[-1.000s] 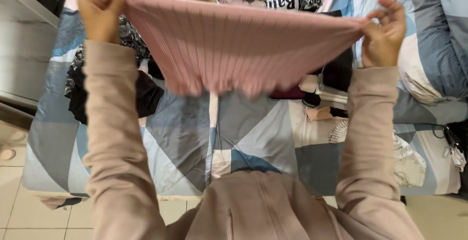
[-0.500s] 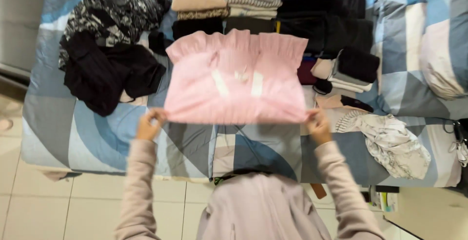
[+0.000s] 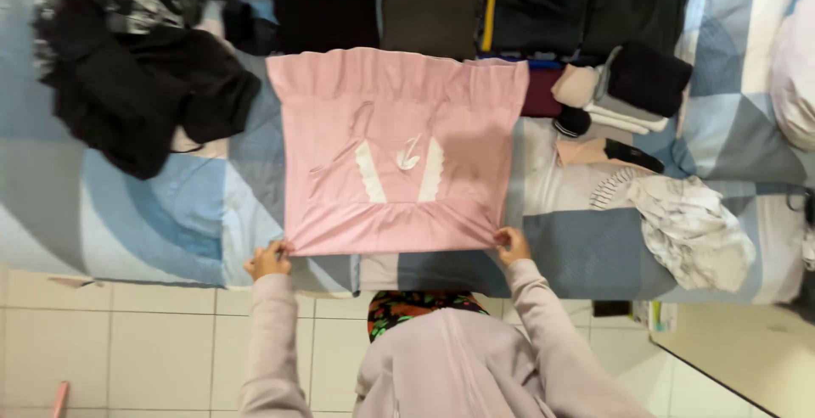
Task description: Folding various items of clothing including a pink top, a black shirt, and patterned pants, and stacking them neatly on a bed.
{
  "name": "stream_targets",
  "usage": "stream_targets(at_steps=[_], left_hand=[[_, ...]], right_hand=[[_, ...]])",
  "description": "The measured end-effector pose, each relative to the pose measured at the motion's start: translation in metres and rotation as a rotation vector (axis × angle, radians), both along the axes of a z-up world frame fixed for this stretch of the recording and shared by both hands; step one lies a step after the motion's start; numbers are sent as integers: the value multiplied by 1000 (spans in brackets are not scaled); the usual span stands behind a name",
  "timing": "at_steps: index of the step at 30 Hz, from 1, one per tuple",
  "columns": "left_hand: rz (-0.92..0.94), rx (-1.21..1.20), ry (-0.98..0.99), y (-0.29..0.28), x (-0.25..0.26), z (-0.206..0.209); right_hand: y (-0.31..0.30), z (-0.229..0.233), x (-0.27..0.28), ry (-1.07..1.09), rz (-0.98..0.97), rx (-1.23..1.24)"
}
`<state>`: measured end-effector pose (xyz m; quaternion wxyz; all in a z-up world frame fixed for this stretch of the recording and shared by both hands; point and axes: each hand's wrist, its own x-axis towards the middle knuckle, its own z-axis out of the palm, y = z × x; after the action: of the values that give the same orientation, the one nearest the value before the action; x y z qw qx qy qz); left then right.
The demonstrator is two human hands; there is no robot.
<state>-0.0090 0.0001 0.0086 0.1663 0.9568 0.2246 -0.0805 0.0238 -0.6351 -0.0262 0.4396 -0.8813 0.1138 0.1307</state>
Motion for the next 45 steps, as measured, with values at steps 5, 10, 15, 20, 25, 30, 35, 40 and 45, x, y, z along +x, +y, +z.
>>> stream_targets(at_steps=[5,10,15,20,25,30,35,40,45], left_hand=[[121,343,-39,-59,15,12],[172,-117,17,-226,62,56],[-775,-427,236,-420,46,-12],[-722,-438,28,-466,73,9],[-616,-319,60,-476,36,-33],[-138,-577,-315,-429,20,16],[336,-483,-480,-375,-4,-1],[735,-536,-350,-328,-5,-27],[773,-738,-311,-304,-11,-59]], right_hand=[[-11,-34,21,38,66,-2],[-43,-79,133,-154,-115,50],[-35,-82,276,-233,-298,20],[-18,-91,341,-45,-399,17],[31,-15,364,86,-484,72],[90,26,400,-189,-235,78],[190,29,423,-346,-19,36],[283,1,429,-243,120,-60],[336,-15,421,-90,202,47]])
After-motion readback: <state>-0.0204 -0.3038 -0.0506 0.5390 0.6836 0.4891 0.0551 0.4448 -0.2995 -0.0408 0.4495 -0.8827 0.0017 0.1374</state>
